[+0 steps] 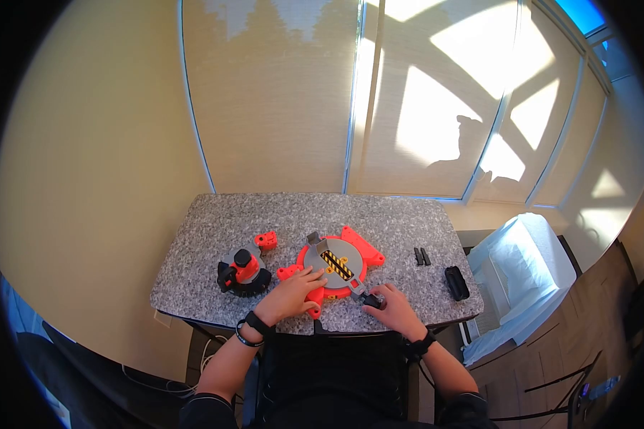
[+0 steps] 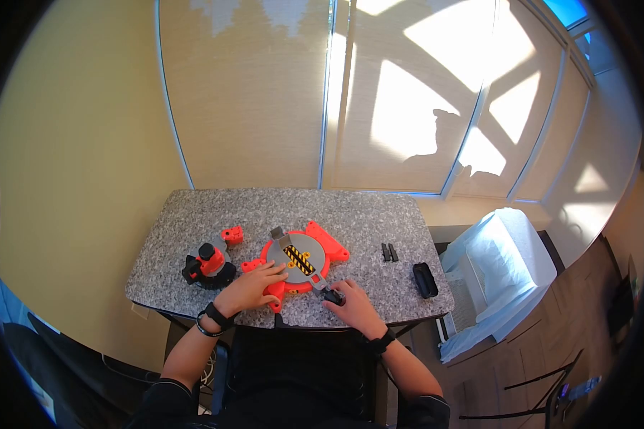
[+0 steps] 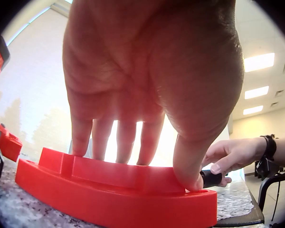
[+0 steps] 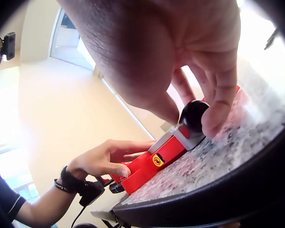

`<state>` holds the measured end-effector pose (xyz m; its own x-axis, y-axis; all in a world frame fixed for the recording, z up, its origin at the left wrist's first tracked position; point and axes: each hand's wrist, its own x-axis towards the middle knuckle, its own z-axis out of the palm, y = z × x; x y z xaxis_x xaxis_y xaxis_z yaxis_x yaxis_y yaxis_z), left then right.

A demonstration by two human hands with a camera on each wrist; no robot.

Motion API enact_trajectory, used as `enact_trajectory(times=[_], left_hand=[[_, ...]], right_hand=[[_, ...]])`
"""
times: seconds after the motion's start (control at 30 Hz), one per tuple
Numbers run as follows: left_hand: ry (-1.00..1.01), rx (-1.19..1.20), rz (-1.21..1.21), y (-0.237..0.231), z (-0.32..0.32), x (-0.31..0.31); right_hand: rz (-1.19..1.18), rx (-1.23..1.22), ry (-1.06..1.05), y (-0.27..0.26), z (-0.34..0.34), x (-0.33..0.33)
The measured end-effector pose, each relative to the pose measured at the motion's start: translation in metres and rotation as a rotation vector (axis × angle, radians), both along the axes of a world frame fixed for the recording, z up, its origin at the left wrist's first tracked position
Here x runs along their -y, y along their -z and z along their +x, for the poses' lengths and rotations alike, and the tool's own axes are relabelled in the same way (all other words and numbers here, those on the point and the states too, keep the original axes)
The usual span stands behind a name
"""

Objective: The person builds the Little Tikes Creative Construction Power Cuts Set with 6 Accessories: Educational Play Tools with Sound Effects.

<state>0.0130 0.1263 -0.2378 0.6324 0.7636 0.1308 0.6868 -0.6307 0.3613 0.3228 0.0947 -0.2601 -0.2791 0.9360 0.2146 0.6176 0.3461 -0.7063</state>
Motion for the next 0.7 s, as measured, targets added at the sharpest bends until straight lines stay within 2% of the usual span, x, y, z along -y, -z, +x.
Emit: enact_trajectory(times=[0.43, 0.63, 0.7], left_hand=[[-0.003, 0.006, -0.008, -0.001, 0.000, 0.000], [-0.003, 0.004, 0.000, -0.001, 0.000, 0.000], [-0.006, 0.008, -0.005, 0.000, 0.000, -0.001]], right_hand=[[0.017, -0.040, 0.024, 0.010, 0.000, -0.003], [-0.095, -0.095, 0.042, 0.011, 0.000, -0.003], [0.016, -0.007, 0.044, 0.009, -0.003, -0.001]])
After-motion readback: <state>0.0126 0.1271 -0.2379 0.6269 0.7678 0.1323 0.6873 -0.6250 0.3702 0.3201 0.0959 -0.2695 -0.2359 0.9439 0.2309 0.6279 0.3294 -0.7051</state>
